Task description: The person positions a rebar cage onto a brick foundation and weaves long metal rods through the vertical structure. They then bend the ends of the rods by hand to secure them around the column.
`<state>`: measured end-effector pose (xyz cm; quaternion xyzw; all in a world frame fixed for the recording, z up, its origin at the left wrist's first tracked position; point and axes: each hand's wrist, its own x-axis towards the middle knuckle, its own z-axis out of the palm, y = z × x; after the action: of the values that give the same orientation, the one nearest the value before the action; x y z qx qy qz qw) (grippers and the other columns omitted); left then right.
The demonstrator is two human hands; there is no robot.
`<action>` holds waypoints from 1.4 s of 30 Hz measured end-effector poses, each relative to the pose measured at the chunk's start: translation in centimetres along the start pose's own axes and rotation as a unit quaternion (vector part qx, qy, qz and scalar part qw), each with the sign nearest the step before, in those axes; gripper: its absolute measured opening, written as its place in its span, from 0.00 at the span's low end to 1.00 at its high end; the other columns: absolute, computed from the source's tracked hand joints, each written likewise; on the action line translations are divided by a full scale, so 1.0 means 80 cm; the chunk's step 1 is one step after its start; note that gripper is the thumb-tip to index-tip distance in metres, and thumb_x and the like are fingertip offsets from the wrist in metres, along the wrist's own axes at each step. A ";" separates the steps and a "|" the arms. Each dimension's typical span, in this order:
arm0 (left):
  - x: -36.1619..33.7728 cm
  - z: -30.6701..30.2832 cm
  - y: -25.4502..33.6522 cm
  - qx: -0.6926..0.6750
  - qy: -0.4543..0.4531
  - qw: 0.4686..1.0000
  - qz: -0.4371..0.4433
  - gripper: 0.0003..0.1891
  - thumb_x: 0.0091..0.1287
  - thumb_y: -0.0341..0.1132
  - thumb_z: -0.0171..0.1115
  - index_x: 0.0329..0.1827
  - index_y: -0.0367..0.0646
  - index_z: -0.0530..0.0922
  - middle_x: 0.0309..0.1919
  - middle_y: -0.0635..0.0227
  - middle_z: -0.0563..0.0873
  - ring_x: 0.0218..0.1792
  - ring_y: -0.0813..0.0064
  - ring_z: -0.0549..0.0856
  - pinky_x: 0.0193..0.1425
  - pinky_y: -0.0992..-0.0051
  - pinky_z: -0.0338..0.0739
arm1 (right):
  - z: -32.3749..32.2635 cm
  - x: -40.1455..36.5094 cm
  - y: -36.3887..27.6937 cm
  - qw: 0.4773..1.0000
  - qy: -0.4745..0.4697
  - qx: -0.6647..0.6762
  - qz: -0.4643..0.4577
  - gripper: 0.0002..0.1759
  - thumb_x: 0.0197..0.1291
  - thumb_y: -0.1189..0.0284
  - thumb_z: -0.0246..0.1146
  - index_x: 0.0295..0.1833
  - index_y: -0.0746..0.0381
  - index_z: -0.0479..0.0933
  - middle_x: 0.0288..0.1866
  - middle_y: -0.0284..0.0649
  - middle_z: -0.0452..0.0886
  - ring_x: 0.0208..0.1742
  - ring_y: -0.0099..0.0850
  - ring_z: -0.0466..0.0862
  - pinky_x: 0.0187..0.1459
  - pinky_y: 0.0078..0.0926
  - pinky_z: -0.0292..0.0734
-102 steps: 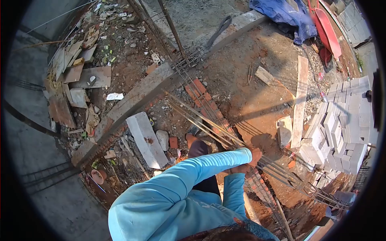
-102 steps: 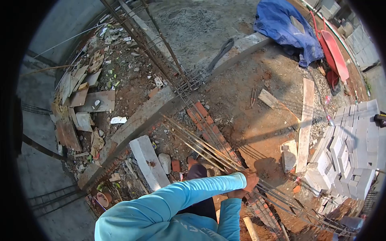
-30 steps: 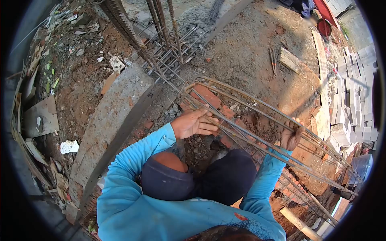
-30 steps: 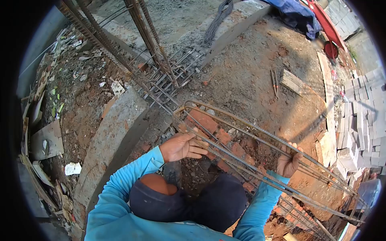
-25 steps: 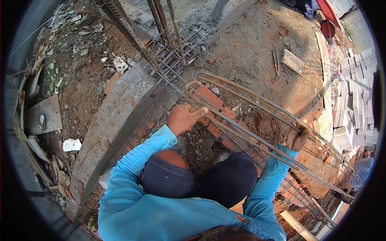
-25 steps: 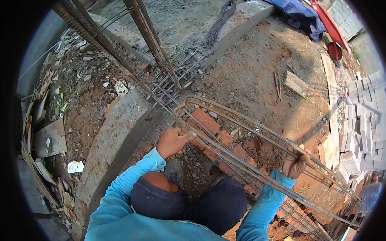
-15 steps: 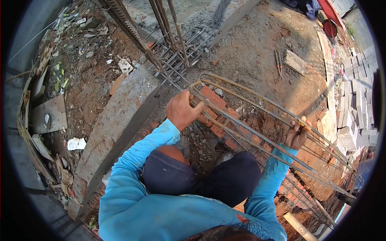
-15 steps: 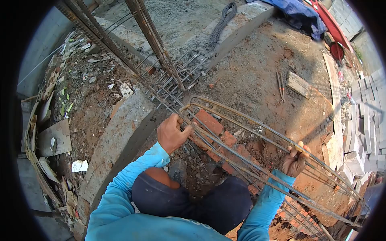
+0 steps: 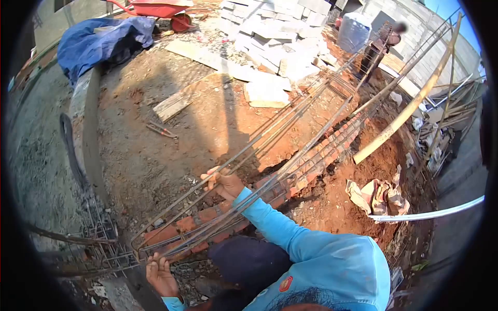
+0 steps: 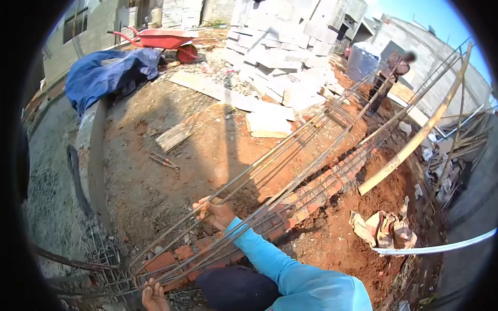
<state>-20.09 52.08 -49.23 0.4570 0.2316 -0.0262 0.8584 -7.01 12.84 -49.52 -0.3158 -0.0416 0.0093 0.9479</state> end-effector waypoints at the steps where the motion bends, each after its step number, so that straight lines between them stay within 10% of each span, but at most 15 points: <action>1: 0.012 -0.029 -0.019 -0.061 -0.001 0.998 0.003 0.23 0.75 0.44 0.61 0.66 0.40 0.70 0.59 0.58 0.80 0.51 0.73 0.83 0.47 0.75 0.86 | -0.006 -0.002 0.004 1.000 -0.001 0.009 0.009 0.17 0.69 0.66 0.63 0.54 0.68 0.78 0.44 0.52 0.84 0.58 0.46 0.82 0.54 0.47 0.86; 4: -0.001 -0.012 0.020 -0.109 -0.015 0.990 -0.085 0.16 0.75 0.41 0.59 0.53 0.35 0.79 0.48 0.58 0.86 0.52 0.69 0.82 0.65 0.68 0.73 | -0.016 0.003 0.010 0.997 -0.057 0.036 0.029 0.16 0.71 0.67 0.60 0.57 0.66 0.79 0.52 0.51 0.84 0.68 0.44 0.77 0.60 0.49 0.84; 7: 0.001 -0.020 0.025 -0.165 -0.028 0.983 -0.082 0.14 0.73 0.41 0.58 0.42 0.38 0.82 0.39 0.61 0.87 0.39 0.64 0.83 0.44 0.64 0.74 | -0.018 -0.001 0.015 0.997 -0.056 0.032 0.032 0.15 0.72 0.70 0.58 0.58 0.67 0.78 0.57 0.55 0.81 0.66 0.43 0.78 0.56 0.47 0.87; 10: 0.000 -0.023 0.017 -0.052 0.024 0.998 0.004 0.19 0.75 0.44 0.60 0.60 0.41 0.74 0.55 0.60 0.82 0.47 0.75 0.85 0.47 0.74 0.86 | 0.000 -0.002 0.009 1.000 -0.022 0.000 0.008 0.16 0.71 0.68 0.61 0.57 0.69 0.77 0.58 0.60 0.80 0.56 0.42 0.84 0.50 0.45 0.88; 16: -0.022 0.002 0.047 -0.123 0.035 0.991 0.045 0.11 0.77 0.38 0.57 0.50 0.39 0.77 0.44 0.54 0.88 0.39 0.66 0.88 0.45 0.68 0.84 | 0.024 0.019 0.006 0.997 -0.002 -0.075 -0.026 0.18 0.74 0.66 0.58 0.62 0.66 0.71 0.69 0.58 0.72 0.43 0.33 0.85 0.51 0.47 0.87; 23: -0.032 0.014 0.076 -0.144 0.058 0.983 0.097 0.11 0.77 0.37 0.56 0.49 0.36 0.77 0.43 0.48 0.88 0.37 0.66 0.88 0.43 0.69 0.83 | 0.019 0.053 0.012 0.997 -0.049 -0.034 0.046 0.29 0.65 0.57 0.66 0.63 0.65 0.72 0.40 0.44 0.86 0.51 0.40 0.85 0.57 0.55 0.84; 42: -0.101 0.008 0.150 -0.157 0.057 0.975 0.149 0.13 0.78 0.39 0.53 0.51 0.37 0.76 0.42 0.45 0.88 0.33 0.63 0.88 0.42 0.66 0.83 | 0.198 0.025 -0.018 0.996 -0.094 0.002 0.006 0.22 0.67 0.56 0.64 0.59 0.58 0.76 0.41 0.48 0.86 0.65 0.45 0.78 0.63 0.70 0.73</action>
<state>-23.92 57.19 -36.22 0.3462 0.2105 0.1649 0.8992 -6.36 21.24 -35.91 -0.3119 -0.1288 0.0450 0.9403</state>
